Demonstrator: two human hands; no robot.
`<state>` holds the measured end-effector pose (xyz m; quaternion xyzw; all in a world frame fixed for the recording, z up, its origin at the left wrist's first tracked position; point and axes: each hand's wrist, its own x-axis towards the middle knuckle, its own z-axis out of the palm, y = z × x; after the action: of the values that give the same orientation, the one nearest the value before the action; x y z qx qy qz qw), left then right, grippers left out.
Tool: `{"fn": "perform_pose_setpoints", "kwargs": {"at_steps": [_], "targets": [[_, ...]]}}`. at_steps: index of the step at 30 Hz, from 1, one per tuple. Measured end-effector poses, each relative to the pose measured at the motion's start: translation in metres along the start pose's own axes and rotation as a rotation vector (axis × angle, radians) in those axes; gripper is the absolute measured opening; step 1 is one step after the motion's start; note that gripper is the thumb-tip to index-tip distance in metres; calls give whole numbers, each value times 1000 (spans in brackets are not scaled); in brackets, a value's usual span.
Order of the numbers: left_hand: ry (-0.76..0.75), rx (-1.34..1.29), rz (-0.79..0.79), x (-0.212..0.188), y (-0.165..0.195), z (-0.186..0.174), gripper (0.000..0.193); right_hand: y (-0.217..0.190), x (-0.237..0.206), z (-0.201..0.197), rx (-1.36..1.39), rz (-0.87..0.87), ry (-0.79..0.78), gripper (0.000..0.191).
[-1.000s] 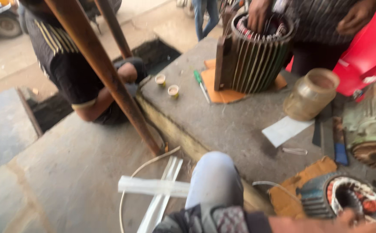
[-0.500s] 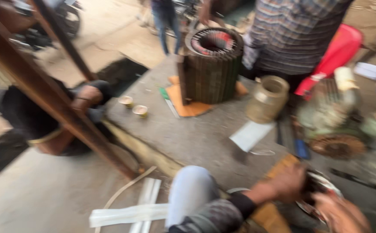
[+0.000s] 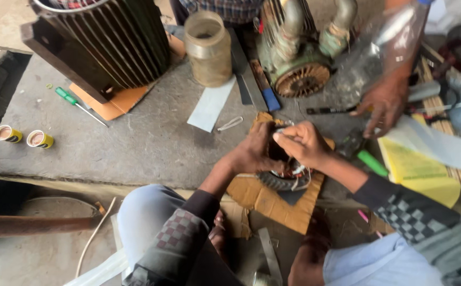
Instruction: The person sits at a low workbench and rewinds an electric motor stator, pressing insulated wire coils into the stator slots by hand and tapping them into place with a hammer. They rotate the stator to work around it and adjust the winding wires as they go.
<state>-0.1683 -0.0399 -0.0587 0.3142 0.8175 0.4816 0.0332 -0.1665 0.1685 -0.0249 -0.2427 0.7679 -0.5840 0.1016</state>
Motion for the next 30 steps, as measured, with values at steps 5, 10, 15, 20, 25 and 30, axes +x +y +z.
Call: {"fn": "perform_pose_setpoints", "kwargs": {"at_steps": [5,10,15,20,25,30], "targets": [[95,60,-23,-5,12,5,114,-6,6,4,-22,-4,12,48],[72,274,-56,3,19,10,110,-18,4,10,-107,-80,32,51],[118,197,-299,-6,34,17,93,-14,2,14,-175,-89,54,50],[264,256,-262,-12,48,22,77,3,0,15,-202,-141,98,51],[283,170,-251,-2,66,11,73,-6,3,14,-205,-215,195,47],[135,-41,-166,-21,61,-21,92,-49,-26,21,-105,-108,211,36]]}}
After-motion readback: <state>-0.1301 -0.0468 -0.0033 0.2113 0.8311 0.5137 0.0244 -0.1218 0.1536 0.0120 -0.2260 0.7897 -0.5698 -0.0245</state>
